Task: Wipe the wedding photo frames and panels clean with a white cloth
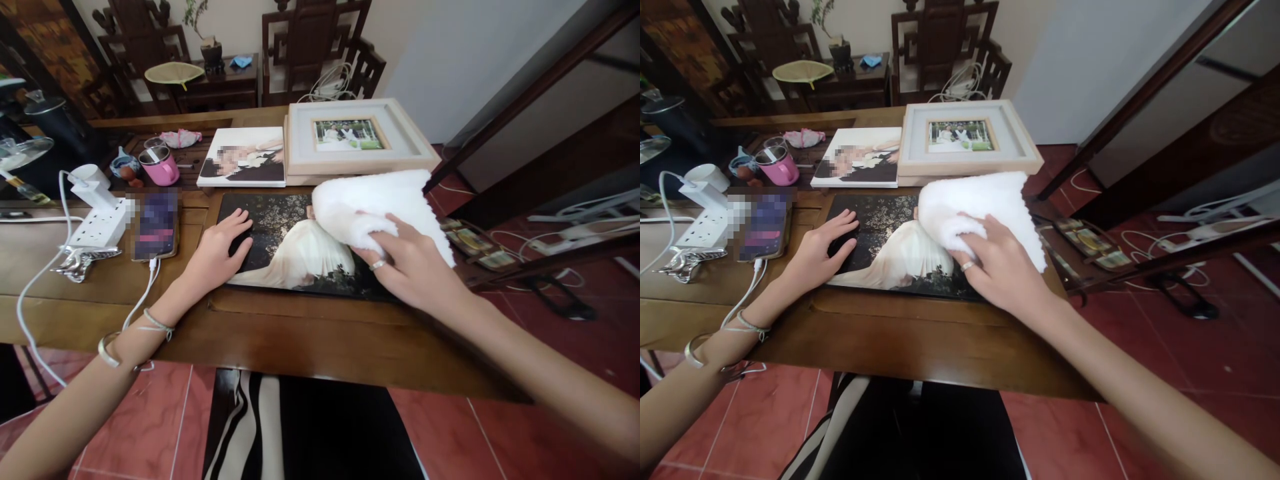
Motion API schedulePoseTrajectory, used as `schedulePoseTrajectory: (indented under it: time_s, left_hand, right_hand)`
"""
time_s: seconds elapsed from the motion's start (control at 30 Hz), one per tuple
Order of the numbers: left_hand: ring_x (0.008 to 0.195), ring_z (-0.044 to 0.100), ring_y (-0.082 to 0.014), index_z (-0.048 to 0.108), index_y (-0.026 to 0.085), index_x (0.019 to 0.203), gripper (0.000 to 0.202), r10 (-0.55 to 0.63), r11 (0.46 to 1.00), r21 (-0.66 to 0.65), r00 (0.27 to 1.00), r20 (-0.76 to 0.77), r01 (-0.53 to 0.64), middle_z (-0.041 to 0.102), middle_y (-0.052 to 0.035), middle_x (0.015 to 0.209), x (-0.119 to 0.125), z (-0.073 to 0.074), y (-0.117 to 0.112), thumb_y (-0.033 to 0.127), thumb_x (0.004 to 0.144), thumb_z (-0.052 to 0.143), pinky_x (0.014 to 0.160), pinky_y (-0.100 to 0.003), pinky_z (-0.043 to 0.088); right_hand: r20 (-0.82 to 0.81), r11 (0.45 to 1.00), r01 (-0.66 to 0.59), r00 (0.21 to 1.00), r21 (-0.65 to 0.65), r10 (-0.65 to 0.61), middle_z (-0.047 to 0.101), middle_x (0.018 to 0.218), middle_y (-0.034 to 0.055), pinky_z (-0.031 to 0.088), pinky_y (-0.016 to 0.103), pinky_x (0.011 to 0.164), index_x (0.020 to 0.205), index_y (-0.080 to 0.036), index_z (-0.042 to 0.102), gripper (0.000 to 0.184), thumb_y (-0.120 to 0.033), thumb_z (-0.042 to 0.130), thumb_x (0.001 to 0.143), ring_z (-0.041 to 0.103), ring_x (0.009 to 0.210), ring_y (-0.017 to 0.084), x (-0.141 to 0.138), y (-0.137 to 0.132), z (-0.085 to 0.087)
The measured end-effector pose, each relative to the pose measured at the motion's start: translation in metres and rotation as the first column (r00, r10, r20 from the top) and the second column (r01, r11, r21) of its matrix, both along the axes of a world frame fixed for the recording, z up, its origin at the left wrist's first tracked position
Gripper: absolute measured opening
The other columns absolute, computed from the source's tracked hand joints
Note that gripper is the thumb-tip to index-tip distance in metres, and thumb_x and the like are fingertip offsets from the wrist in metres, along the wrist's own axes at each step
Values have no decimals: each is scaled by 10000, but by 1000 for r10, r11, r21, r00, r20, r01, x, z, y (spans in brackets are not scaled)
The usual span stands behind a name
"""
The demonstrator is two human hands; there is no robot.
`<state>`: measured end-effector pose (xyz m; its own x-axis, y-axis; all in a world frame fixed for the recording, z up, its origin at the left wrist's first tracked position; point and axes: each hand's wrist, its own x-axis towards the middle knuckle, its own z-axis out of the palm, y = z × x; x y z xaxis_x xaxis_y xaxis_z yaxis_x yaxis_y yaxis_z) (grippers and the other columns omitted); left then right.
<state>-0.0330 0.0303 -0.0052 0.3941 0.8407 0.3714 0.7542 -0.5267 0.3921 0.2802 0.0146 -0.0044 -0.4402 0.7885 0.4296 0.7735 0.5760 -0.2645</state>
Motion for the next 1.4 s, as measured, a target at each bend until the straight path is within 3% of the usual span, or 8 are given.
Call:
schedulePoseTrajectory:
  time_s: [0.1, 0.3, 0.47, 0.67, 0.87, 1.1, 1.23, 1.4]
  left_hand:
    - [1327, 490, -295, 645, 69, 1212, 399, -4, 1000, 4, 1000, 7, 4, 579, -191, 1353, -4, 5, 12, 290, 912, 502, 1119, -506, 389]
    - [1327, 491, -293, 644, 63, 1211, 399, -5, 1000, 9, 1000, 5, 5, 577, -197, 1350, -7, 10, 20, 283, 911, 502, 1115, -505, 393]
    - [1330, 486, -295, 643, 65, 1215, 398, -2, 1000, 3, 1000, 6, 2, 577, -193, 1354, -4, 5, 7, 284, 914, 502, 1121, -499, 389]
    - [1337, 475, -302, 641, 68, 1218, 397, -3, 1000, -12, 1000, 19, 3, 578, -194, 1355, 2, -4, -8, 287, 913, 513, 1126, -504, 381]
    - [1342, 474, -285, 631, 81, 1229, 398, 3, 1000, -5, 1000, -9, -3, 571, -179, 1366, -9, 12, -6, 287, 920, 488, 1116, -511, 392]
    - [1340, 475, -286, 633, 50, 1217, 407, 2, 1000, -6, 1000, -17, -3, 569, -200, 1359, -24, 36, 25, 278, 915, 485, 1119, -493, 392]
    - [1338, 478, -282, 633, 42, 1213, 409, -2, 1000, 1, 1000, -12, 2, 570, -206, 1356, -20, 31, 29, 279, 913, 487, 1120, -482, 394]
    - [1340, 476, -277, 633, 66, 1217, 395, 5, 1000, -3, 1000, -9, -5, 571, -192, 1360, -7, 11, 14, 281, 917, 490, 1119, -492, 391]
  right_hand:
    - [7, 993, -96, 995, 71, 96, 620, 1256, 169, 461, 571, 991, 766, -213, 564, 180, -204, 458, 911, 552, 1218, 336, -7, -16, 7]
    - [44, 968, -225, 974, 112, 221, 638, 1240, 165, 470, 519, 1032, 672, -230, 512, 232, -143, 461, 881, 559, 1228, 313, -7, -40, 21]
    - [53, 980, -155, 987, 122, 150, 650, 1200, 160, 491, 554, 981, 770, -210, 582, 202, -216, 452, 924, 601, 1154, 319, 0, -19, 8]
    - [18, 998, 56, 998, 24, -56, 658, 863, 119, 543, 520, 805, 785, -226, 595, 233, -327, 442, 930, 651, 941, 332, 12, 20, -13]
    - [-33, 995, -18, 999, 93, 21, 622, 1278, 165, 438, 613, 1006, 807, -205, 599, 151, -238, 487, 904, 545, 1229, 353, -4, -6, 0]
    - [-63, 967, -246, 966, 69, 250, 518, 1428, 133, 362, 616, 1092, 669, -229, 475, 217, -82, 525, 820, 428, 1352, 316, -20, -53, 35]
    - [-40, 942, -327, 943, 82, 331, 533, 1407, 165, 371, 604, 1089, 636, -224, 436, 244, -75, 521, 810, 422, 1354, 325, -11, -55, 33]
    - [51, 960, -238, 971, 145, 233, 581, 1317, 244, 432, 555, 1052, 658, -213, 485, 234, -147, 486, 883, 529, 1263, 324, 10, -23, 6]
